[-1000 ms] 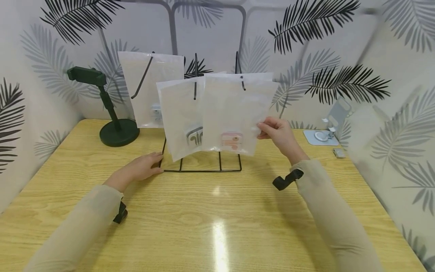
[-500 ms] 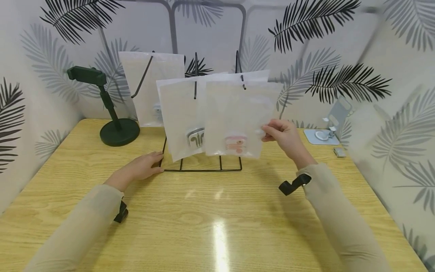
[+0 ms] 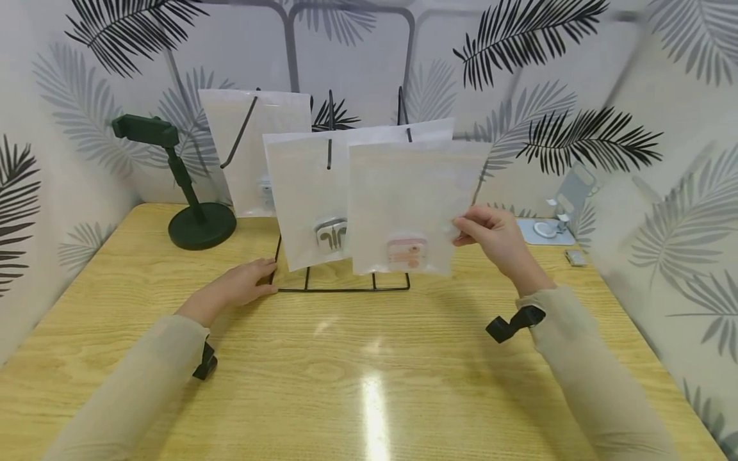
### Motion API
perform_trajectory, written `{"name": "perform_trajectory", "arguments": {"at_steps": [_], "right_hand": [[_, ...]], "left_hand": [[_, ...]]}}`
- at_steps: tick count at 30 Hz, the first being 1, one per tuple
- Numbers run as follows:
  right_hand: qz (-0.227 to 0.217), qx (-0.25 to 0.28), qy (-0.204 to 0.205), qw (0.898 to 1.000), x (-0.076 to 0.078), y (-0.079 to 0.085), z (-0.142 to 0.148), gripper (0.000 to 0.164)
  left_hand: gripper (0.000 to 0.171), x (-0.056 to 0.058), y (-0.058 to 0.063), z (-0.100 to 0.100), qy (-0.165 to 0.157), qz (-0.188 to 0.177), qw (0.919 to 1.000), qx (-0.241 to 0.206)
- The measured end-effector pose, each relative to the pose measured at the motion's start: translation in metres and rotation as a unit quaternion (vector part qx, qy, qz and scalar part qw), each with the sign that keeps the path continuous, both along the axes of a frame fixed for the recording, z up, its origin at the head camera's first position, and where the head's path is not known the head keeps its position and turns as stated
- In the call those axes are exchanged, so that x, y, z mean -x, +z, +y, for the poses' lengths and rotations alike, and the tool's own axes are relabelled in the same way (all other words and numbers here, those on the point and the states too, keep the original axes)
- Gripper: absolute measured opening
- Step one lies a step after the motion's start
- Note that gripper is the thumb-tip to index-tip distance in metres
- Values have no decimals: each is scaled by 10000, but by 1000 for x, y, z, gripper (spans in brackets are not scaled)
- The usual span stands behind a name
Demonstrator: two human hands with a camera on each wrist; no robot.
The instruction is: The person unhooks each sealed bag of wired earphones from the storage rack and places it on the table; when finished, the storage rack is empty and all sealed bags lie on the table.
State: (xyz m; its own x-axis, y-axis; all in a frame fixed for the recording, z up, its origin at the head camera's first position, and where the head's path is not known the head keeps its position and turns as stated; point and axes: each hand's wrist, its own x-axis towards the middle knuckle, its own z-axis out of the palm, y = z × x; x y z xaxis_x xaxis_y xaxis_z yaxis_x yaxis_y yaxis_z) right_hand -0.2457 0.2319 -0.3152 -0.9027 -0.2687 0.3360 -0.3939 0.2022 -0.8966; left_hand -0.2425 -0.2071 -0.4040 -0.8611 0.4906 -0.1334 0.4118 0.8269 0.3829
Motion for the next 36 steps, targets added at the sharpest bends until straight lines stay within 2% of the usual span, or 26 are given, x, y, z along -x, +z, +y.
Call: {"name": "perform_trajectory", "arguments": {"at_steps": [10, 15, 22, 27, 34, 36], "right_hand": [[29, -50, -240, 9997, -16, 5, 19, 12], [64, -146, -335, 9993, -21, 3, 37, 12], [83, 445, -281, 9986, -26, -8, 64, 10], [-110, 513, -474, 9975, -28, -15, 86, 11], [-458, 971, -563, 9926, -26, -27, 117, 15], [-595, 886, -641, 9922, -23, -31, 125, 15]], "left_hand": [[57, 0, 1, 0, -17, 10, 10000, 19], [57, 0, 1, 0, -18, 33, 10000, 55], [57, -2, 3, 2, -18, 70, 10000, 36], [57, -3, 3, 3, 8, 33, 10000, 81], [57, -2, 2, 3, 36, 20, 9999, 119], [57, -2, 2, 4, 24, 17, 9999, 119]]}}
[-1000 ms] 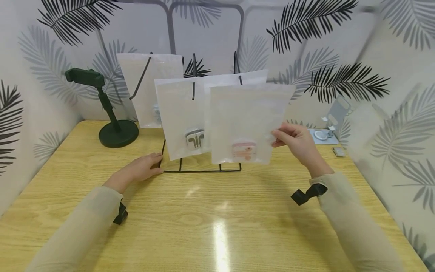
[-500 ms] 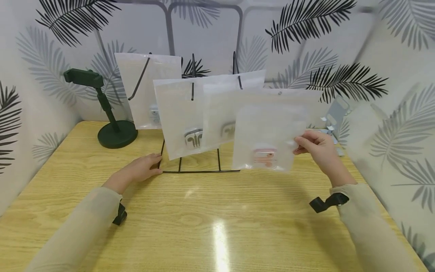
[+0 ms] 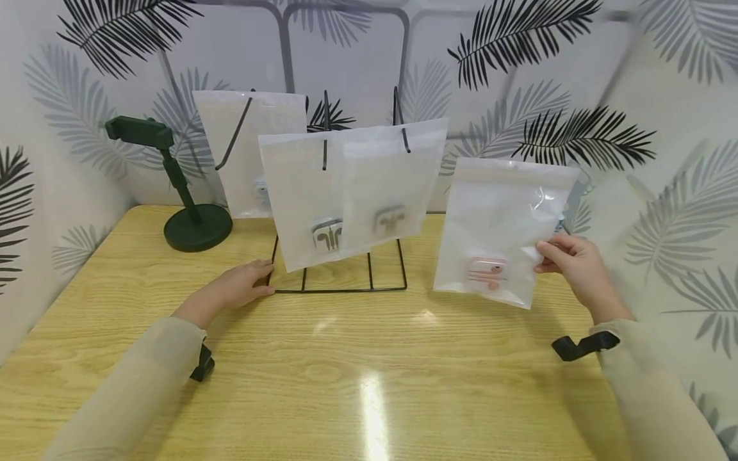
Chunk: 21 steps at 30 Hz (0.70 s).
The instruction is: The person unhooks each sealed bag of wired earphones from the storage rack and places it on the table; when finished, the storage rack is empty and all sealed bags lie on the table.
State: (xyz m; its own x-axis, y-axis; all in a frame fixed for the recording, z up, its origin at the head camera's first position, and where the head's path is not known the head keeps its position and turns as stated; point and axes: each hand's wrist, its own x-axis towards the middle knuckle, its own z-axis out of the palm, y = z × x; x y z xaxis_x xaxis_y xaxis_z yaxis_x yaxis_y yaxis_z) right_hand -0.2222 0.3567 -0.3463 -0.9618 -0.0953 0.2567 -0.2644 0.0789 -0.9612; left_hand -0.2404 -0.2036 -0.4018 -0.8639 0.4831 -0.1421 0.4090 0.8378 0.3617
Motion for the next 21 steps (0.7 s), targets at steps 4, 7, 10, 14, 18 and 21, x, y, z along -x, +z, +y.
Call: {"name": "perform_trajectory", "arguments": {"at_steps": [4, 7, 10, 14, 18, 21], "right_hand": [[-321, -426, -209, 9984, 8, -7, 13, 12], [-523, -979, -455, 9928, 15, -10, 19, 7], [-741, -1431, -654, 9848, 25, -11, 21, 20], [-996, -1835, -753, 9751, 39, -13, 20, 47], [-1200, -2330, -781, 9619, 52, -16, 19, 51], [-1366, -2503, -748, 9556, 60, -20, 16, 48]], "left_hand": [[57, 0, 0, 0, 13, -10, 10000, 0], [57, 0, 0, 0, 18, 5, 10000, 9], [57, 1, 0, -1, 43, -3, 10000, 9], [58, 3, -2, -3, 64, -41, 10000, 24], [59, 4, -3, -3, 9, -27, 10000, 9], [59, 3, -2, -3, -34, -15, 10000, -26]]}}
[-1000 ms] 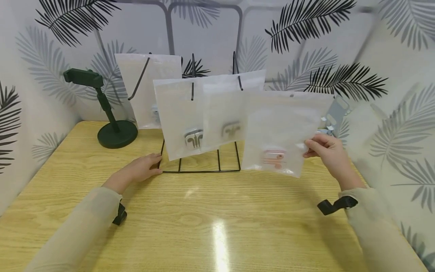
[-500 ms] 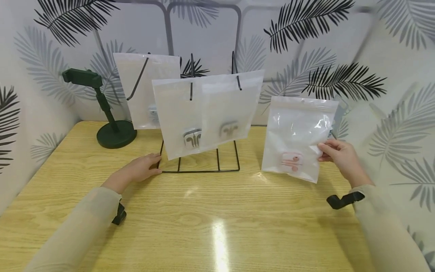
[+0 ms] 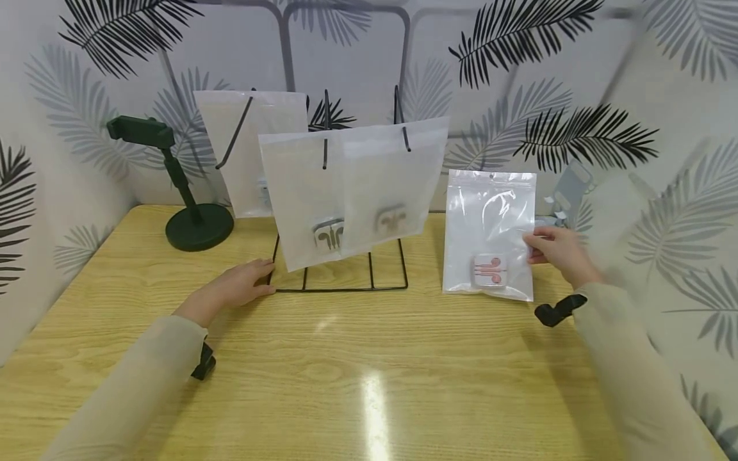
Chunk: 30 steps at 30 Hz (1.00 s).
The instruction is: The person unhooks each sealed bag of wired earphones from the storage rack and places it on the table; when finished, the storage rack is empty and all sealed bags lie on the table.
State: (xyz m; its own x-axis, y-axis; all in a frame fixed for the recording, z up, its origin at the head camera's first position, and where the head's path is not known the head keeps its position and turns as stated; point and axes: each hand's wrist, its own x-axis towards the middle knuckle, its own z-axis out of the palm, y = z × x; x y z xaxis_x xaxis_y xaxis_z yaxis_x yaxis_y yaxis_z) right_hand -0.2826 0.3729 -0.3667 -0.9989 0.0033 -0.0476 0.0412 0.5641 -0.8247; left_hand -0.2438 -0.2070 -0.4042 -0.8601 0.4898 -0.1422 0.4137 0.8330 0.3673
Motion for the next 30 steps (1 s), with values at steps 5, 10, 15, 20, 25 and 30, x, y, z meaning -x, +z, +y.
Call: {"name": "perform_trajectory", "arguments": {"at_steps": [5, 10, 15, 20, 25, 30], "right_hand": [[-185, -20, 102, 9998, 12, -9, -6, 43], [-269, -133, 84, 9995, 20, -20, -10, 40], [-582, -407, -41, 9975, 25, -26, -14, 39], [-930, -603, -196, 9936, 32, -31, -16, 41], [-1142, -581, -282, 9914, 38, -37, -14, 43], [-1289, -694, -358, 9886, 43, -42, -9, 44]], "left_hand": [[59, 0, 2, 1, -7, -16, 10000, -50], [58, 0, 3, 1, -26, -18, 10000, -48], [58, -1, 4, 2, 9, -41, 10000, -54], [58, -1, 4, 3, 2, -58, 10000, -23], [58, -2, 4, 2, 9, -64, 10000, 26], [58, -2, 4, 2, 47, -98, 9999, 15]]}}
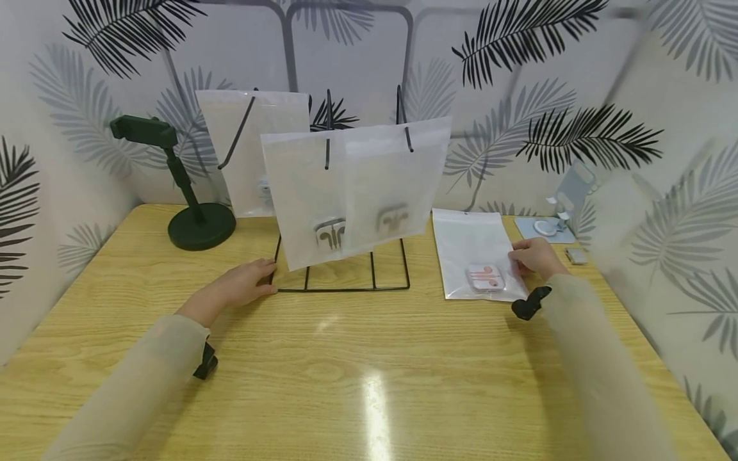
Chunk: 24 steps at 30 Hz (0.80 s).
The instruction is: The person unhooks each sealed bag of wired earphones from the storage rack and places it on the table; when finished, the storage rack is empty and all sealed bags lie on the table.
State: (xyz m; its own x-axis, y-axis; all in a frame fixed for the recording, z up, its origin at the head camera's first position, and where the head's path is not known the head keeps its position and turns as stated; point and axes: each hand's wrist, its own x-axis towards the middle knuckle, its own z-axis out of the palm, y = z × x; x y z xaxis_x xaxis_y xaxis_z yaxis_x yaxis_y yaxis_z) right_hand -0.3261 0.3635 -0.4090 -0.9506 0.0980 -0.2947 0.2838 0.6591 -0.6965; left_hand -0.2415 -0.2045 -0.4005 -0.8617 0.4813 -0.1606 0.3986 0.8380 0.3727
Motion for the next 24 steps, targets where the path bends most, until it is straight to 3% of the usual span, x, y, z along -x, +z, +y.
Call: {"name": "perform_trajectory", "arguments": {"at_steps": [12, 24], "right_hand": [[-70, -123, -152, 9998, 2, -2, 4, 42], [354, 374, 71, 9986, -21, 15, 7, 47]], "left_hand": [[59, 1, -2, 0, 37, 1, 10000, 34], [59, 0, -1, 1, 16, 32, 10000, 23]]}}
